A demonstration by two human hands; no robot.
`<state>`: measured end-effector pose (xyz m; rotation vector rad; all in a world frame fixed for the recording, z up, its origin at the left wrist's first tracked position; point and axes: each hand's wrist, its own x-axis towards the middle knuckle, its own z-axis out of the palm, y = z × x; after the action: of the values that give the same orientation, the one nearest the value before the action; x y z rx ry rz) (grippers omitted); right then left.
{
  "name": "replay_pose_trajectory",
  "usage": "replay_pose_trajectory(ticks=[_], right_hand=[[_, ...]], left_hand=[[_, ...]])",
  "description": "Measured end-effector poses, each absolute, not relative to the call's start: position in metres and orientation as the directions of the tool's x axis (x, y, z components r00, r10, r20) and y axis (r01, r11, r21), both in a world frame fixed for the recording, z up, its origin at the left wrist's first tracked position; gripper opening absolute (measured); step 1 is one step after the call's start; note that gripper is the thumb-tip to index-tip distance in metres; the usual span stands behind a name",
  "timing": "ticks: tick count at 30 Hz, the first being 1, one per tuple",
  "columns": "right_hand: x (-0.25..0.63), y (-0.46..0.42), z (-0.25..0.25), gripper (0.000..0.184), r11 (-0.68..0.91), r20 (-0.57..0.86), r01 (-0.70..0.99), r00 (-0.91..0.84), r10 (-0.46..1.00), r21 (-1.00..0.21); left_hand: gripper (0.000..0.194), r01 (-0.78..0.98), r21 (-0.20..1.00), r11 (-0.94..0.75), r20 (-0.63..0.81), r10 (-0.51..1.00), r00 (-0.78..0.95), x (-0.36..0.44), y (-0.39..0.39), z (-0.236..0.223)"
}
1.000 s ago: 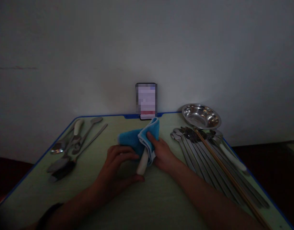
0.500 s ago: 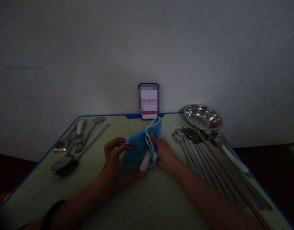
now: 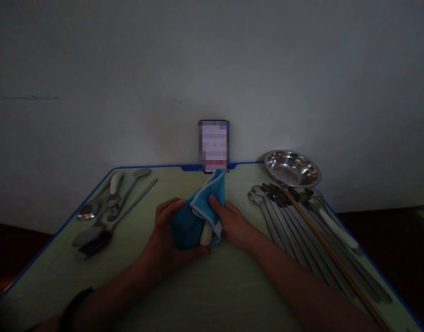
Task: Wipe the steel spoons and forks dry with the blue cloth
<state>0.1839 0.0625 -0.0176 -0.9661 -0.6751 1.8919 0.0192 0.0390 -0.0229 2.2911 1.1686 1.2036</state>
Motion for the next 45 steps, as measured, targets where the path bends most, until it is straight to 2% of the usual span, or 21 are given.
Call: replay_pose_trajectory(ticks=[2,4,9,13,16,21,26,30,34,41,45], right_hand=[[0.183,0.065,-0.018,0.039,-0.484,-0.388,-0.517,-0.29,0.875,-0.706],[0.183,0.068,-0.017,0.042,-0.501,-0.393,-0.573,-0.312,0.865,-0.648],[0.184,0.071,-0.013,0.049,-0.55,-0.334,-0.623,-0.439,0.834,-0.556],[0.183,0.071,-0.012,0.047,-0.517,-0.299,-0.635,-0.425,0.854,-0.574],[0.182,0.071,-0.011,0.048,-0.505,-0.295,-0.633,-0.414,0.861,-0.586],[0.183,0.074,-0.01,0.049,-0.473,-0.299,-0.709,-0.367,0.881,-0.524],[0.184,0.076,-0.012,0.046,-0.414,-0.318,-0.759,-0.283,0.905,-0.503],[0.183,0.072,-0.015,0.028,-0.403,-0.306,-0.692,-0.267,0.914,-0.599],[0.183,0.067,-0.016,0.025,-0.368,-0.26,-0.609,-0.263,0.929,-0.702],[0.187,0.064,-0.021,0.025,-0.366,-0.215,-0.506,-0.332,0.919,-0.781],[0.185,0.062,-0.023,0.026,-0.363,-0.265,-0.468,-0.264,0.927,-0.806]], left_hand=[[0.097,0.512,0.599,-0.616,0.525,0.785,0.33,0.019,0.04,-0.021],[0.084,0.525,0.595,-0.608,0.503,0.792,0.347,0.02,0.039,-0.018],[0.038,0.641,0.459,-0.615,0.547,0.764,0.341,0.019,0.039,-0.011],[0.027,0.68,0.442,-0.585,0.572,0.768,0.289,0.017,0.044,-0.011],[0.022,0.676,0.499,-0.541,0.558,0.798,0.227,0.014,0.049,-0.012],[0.019,0.625,0.595,-0.505,0.561,0.818,0.126,0.011,0.054,-0.01],[0.017,0.634,0.572,-0.52,0.612,0.785,0.092,0.011,0.054,-0.009],[0.018,0.62,0.469,-0.629,0.642,0.725,0.25,0.015,0.048,-0.009],[0.026,0.604,0.412,-0.682,0.622,0.695,0.361,0.017,0.045,-0.009],[0.033,0.637,0.406,-0.655,0.577,0.725,0.377,0.016,0.044,-0.015],[0.041,0.568,0.486,-0.664,0.578,0.732,0.36,0.015,0.043,-0.015]])
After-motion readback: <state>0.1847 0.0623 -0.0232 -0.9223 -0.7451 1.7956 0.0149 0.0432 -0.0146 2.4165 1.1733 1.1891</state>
